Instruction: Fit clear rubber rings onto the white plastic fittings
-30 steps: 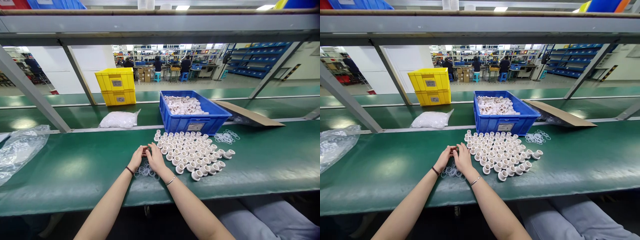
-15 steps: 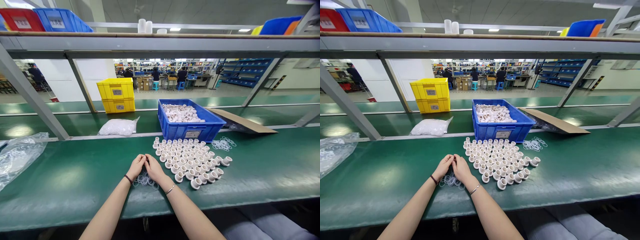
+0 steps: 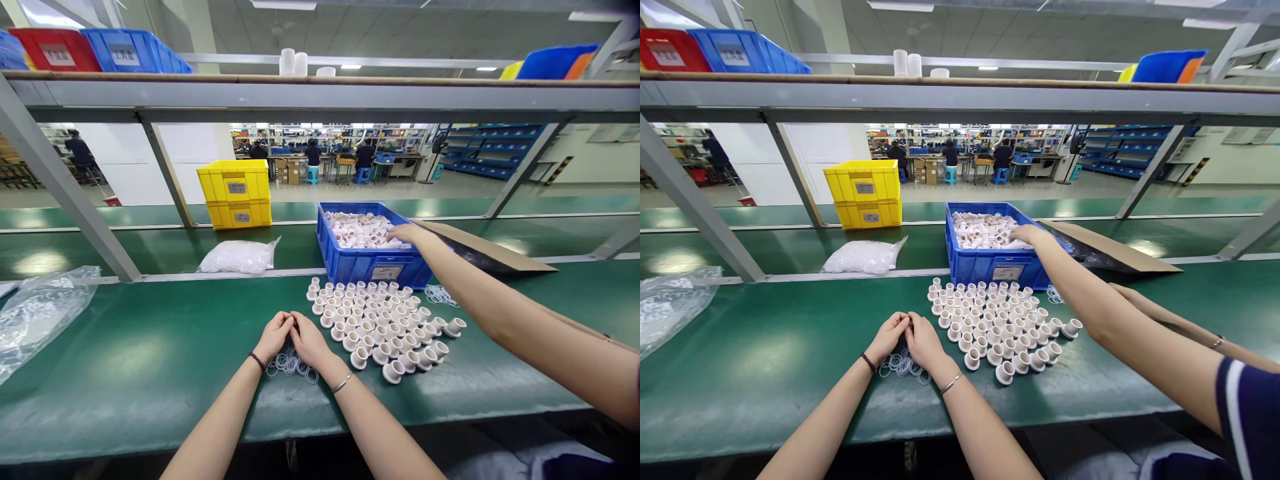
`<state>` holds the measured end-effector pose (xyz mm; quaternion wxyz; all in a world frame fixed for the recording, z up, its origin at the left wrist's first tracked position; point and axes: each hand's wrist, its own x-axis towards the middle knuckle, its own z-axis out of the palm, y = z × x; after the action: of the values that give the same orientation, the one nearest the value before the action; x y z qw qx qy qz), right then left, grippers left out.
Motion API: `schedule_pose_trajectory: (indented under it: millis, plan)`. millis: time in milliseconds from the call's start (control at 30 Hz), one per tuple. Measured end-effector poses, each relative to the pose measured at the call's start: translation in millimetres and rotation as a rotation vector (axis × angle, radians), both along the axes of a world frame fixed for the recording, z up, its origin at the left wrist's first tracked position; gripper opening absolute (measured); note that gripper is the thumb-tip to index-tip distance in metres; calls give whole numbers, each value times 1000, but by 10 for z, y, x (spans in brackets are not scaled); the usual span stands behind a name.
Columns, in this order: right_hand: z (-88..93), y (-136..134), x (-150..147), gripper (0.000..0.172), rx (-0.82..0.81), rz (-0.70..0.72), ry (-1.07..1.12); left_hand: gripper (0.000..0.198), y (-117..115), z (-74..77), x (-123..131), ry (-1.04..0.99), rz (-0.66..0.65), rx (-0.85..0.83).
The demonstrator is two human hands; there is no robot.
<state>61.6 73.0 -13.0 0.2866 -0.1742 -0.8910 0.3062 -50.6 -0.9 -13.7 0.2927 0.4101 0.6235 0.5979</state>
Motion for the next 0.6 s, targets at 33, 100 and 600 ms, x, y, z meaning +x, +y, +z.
schedule_pose_trajectory:
  millis: [33,100,600]
  plan:
    - [2,-2,1,34,-6,4,3,30,-2,10,-1,-4,1,5]
    - [13,-12,7,35,-29,14,21,30,-10,33,-4,-24,-8,19]
    - [613,-100,48,38,-81,84,332,15,-82,67,-381,682,290,-147]
